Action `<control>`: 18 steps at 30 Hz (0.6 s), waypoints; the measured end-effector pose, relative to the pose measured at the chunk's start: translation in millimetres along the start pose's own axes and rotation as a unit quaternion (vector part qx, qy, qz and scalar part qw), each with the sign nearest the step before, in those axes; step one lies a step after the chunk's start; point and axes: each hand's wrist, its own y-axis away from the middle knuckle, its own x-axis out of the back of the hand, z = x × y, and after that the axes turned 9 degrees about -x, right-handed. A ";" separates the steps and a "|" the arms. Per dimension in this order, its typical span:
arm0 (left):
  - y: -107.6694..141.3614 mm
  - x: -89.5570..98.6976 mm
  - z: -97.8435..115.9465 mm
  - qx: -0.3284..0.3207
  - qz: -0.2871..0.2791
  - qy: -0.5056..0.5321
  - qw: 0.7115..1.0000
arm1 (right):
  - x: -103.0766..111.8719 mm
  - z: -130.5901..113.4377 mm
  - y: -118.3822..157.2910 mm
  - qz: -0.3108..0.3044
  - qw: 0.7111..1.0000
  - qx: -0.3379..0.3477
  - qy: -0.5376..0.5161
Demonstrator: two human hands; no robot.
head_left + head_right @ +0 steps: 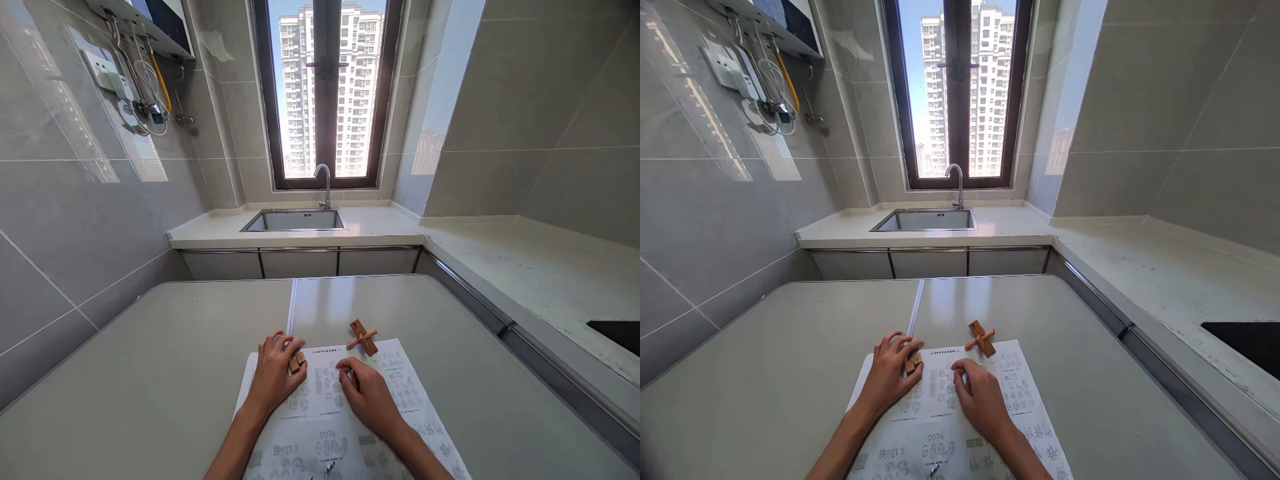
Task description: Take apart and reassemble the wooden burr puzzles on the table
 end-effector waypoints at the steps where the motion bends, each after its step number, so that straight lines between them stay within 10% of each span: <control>1: 0.3 0.7 -0.9 0.008 0.001 -0.002 1.000 | -0.3 0.6 -0.2 0.001 1.000 0.001 -0.001; 18: 1.7 5.0 -2.8 0.072 0.025 0.024 0.997 | 0.7 2.8 -3.0 0.001 0.997 0.010 -0.076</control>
